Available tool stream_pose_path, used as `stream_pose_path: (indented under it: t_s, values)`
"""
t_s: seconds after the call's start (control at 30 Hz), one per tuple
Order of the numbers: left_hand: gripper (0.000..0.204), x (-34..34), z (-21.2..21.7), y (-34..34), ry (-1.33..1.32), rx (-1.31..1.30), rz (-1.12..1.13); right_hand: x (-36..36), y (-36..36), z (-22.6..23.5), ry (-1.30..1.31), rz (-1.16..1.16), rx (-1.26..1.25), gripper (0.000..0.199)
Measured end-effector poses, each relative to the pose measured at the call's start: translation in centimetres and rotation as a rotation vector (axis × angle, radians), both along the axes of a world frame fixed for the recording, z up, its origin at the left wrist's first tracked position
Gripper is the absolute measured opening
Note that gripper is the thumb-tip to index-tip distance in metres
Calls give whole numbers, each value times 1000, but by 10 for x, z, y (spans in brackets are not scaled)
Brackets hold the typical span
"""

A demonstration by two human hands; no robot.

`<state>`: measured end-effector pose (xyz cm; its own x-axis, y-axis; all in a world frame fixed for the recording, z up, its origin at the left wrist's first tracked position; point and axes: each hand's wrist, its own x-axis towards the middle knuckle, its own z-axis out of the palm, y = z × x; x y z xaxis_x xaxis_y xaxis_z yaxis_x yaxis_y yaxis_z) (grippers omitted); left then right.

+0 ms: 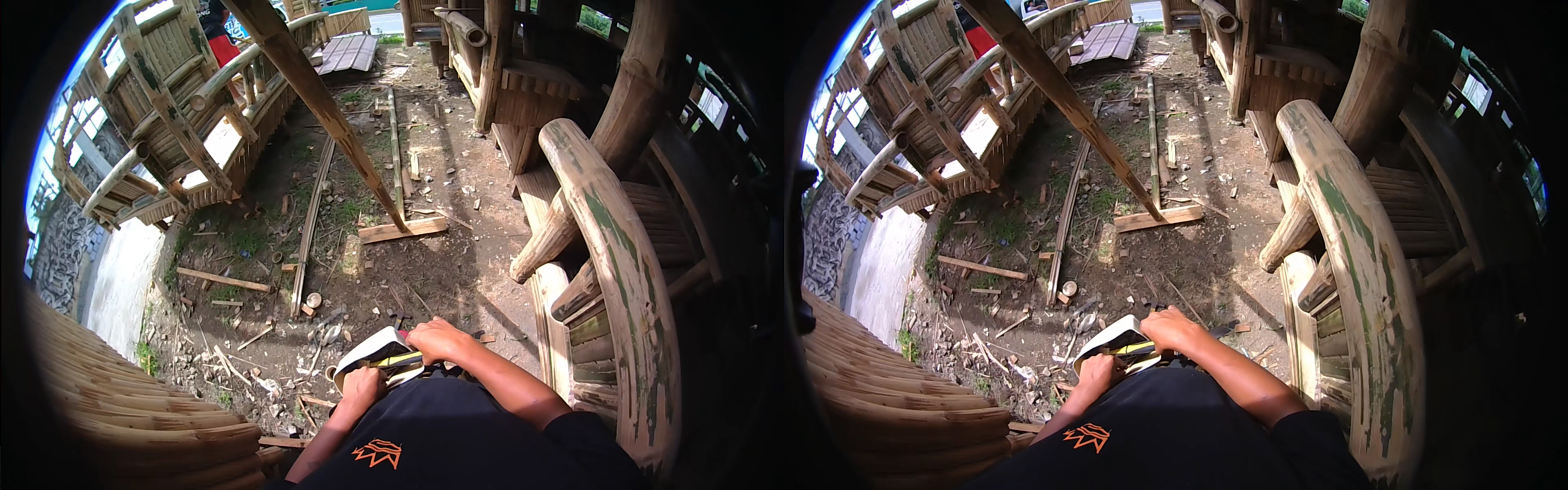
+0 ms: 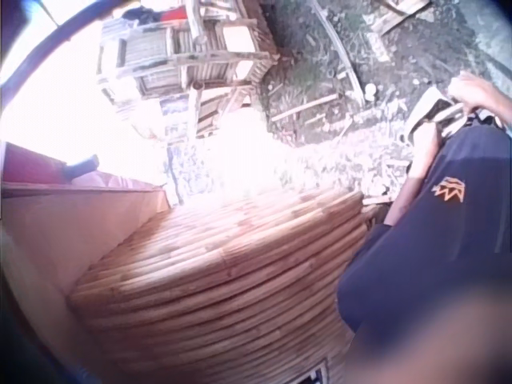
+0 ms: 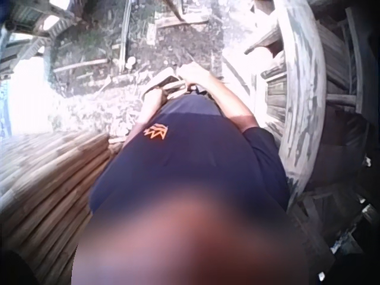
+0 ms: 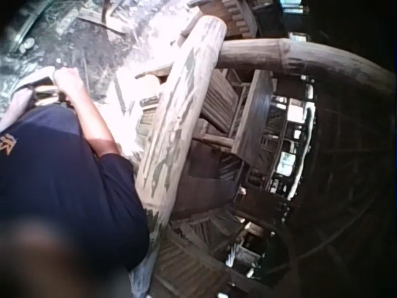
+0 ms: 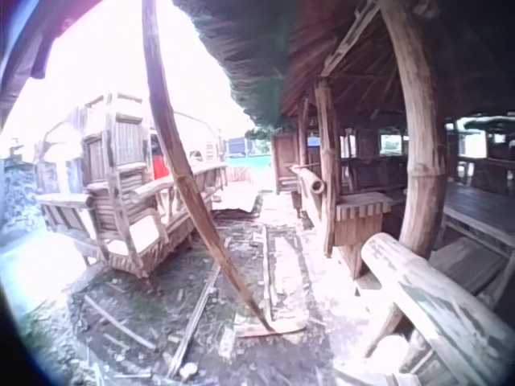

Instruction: The person measures a bamboo post with a tape measure, marks it with a pencil, retrieves a metal ladder, and then gathers nails and a hammer. They walk around the construction site, handling tools and materials while preparing to assemble bamboo components.

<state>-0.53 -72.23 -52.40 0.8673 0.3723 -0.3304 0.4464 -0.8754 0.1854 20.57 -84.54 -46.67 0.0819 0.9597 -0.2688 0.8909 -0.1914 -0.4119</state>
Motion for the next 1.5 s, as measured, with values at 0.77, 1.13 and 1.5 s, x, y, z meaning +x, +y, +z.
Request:
stream_pose_path:
  t_s: [0.77, 1.13, 1.5]
  values:
    - [27, 375, -21, 241, 239, -429, -296, 366, 190, 36, 356, -369, 74, 30]
    - [28, 485, -12, 307, -184, -326, -360, 566, 274, 91, 503, -462, 342, 29]
    - [45, 624, 18, 294, -99, -379, -162, 706, 332, 53, 429, 61, 155, 31]
